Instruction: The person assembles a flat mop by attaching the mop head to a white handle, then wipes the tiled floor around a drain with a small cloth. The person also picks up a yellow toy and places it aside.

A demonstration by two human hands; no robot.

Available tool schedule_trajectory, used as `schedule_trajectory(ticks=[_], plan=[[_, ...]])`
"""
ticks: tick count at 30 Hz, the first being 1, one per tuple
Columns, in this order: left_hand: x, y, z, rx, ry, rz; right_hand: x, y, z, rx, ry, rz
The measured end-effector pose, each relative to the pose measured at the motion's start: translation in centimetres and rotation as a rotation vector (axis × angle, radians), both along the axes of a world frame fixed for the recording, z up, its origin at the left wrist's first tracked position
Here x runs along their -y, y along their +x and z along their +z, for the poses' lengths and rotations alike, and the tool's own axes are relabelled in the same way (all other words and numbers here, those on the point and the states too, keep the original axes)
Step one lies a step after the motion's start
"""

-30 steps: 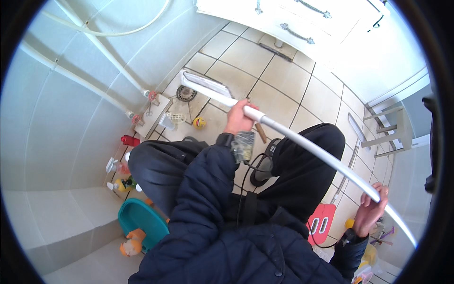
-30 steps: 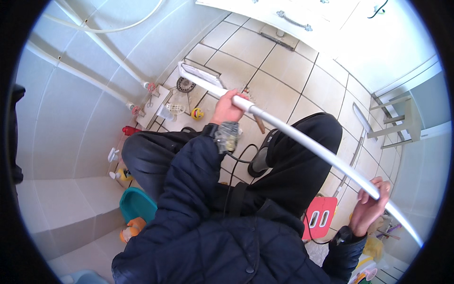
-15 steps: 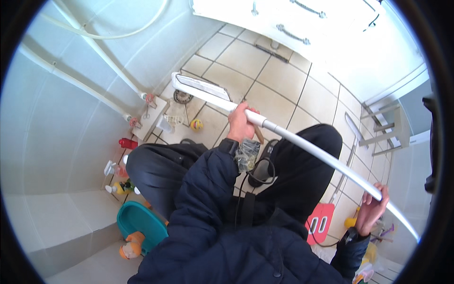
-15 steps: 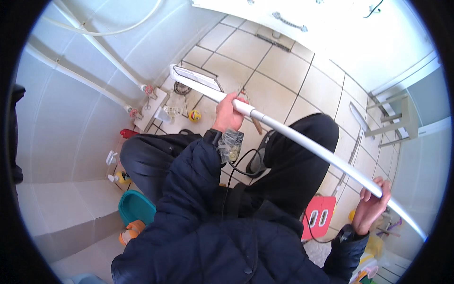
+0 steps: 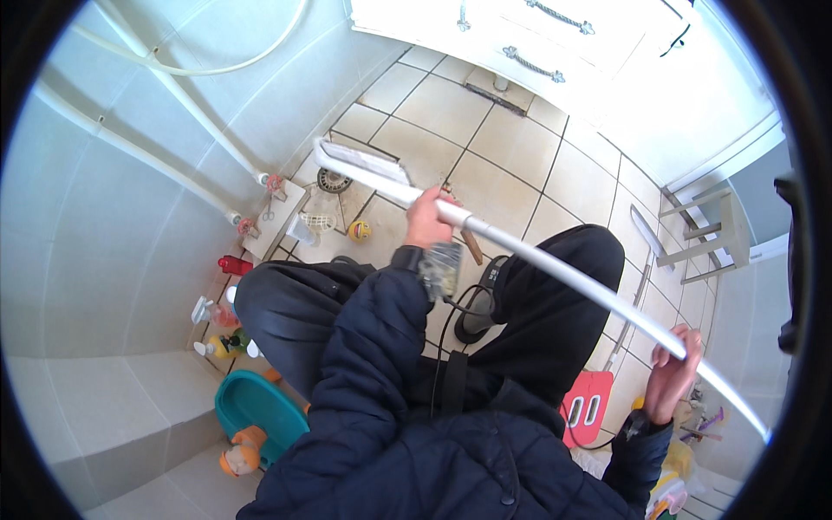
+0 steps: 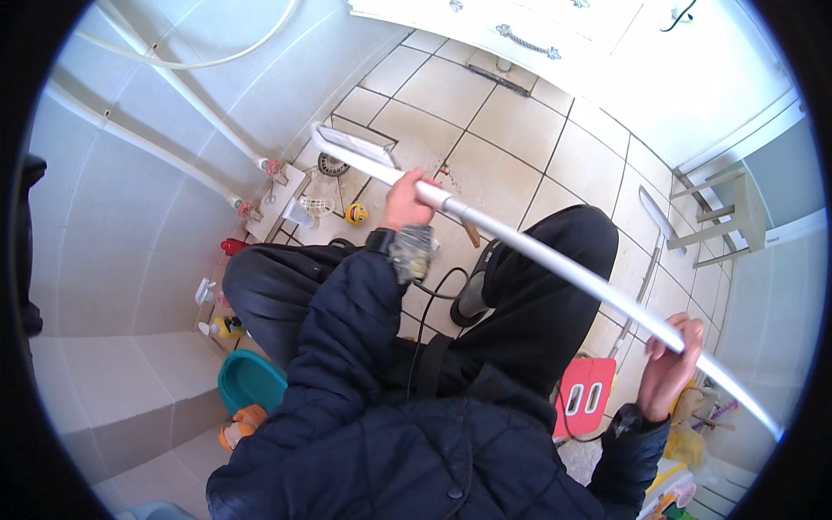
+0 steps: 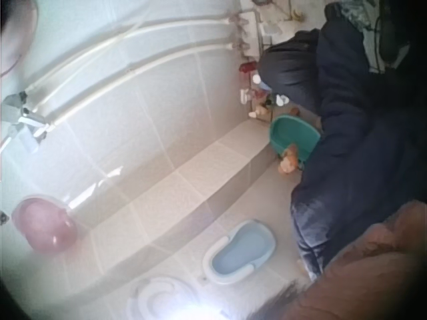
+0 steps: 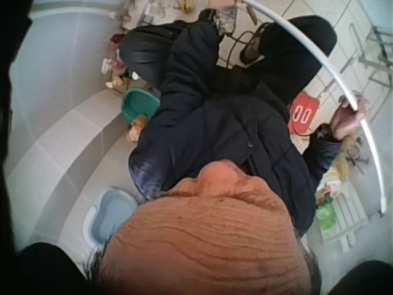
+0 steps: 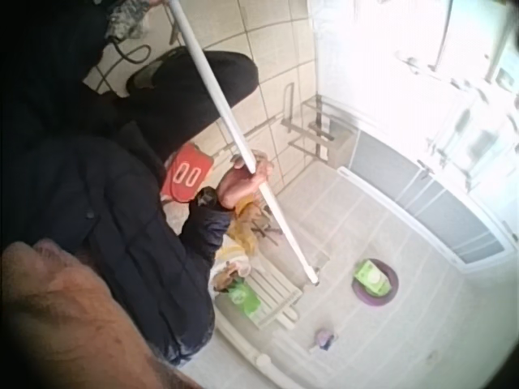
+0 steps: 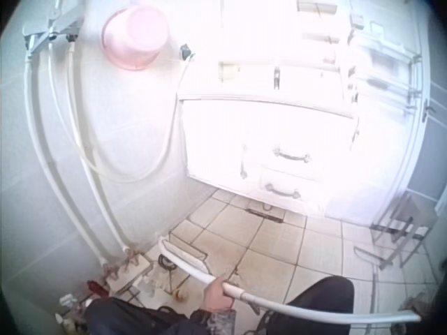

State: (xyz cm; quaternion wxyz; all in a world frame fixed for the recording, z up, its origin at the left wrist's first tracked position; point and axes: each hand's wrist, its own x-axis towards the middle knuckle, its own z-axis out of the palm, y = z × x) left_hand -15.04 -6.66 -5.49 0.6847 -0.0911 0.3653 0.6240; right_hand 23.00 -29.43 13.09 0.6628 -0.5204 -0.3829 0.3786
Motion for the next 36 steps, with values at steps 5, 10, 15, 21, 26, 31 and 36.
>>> schedule_trajectory(ticks=[5, 10, 15, 21, 26, 31, 36], plan=[[0.5, 0.3, -0.2, 0.102, -0.06, -0.003, -0.3, 0.6, 0.3, -0.025, 0.074, -0.022], [0.2, 0.9, 0.9, -0.029, 0.034, 0.043, -0.6, 0.2, 0.0, -0.064, 0.034, -0.087], [0.6, 0.2, 0.4, 0.084, -0.187, -0.101, 0.2, -0.9, 0.4, 0.022, 0.013, -0.115], [0.0, 0.9, -0.7, 0.096, -0.009, -0.01, 0.4, 0.2, 0.2, 0.074, 0.048, 0.091], [0.4, 1.1, 0.2, 0.086, 0.004, 0.028, 0.0, 0.8, -0.4, -0.091, 0.026, -0.108], [0.8, 1.4, 1.4, 0.065, 0.088, 0.024, -0.2, 0.0, -0.3, -0.125, 0.04, -0.216], [0.9, 0.6, 0.5, -0.03, -0.122, -0.001, 0.5, -0.7, -0.2, 0.042, 0.048, -0.001]])
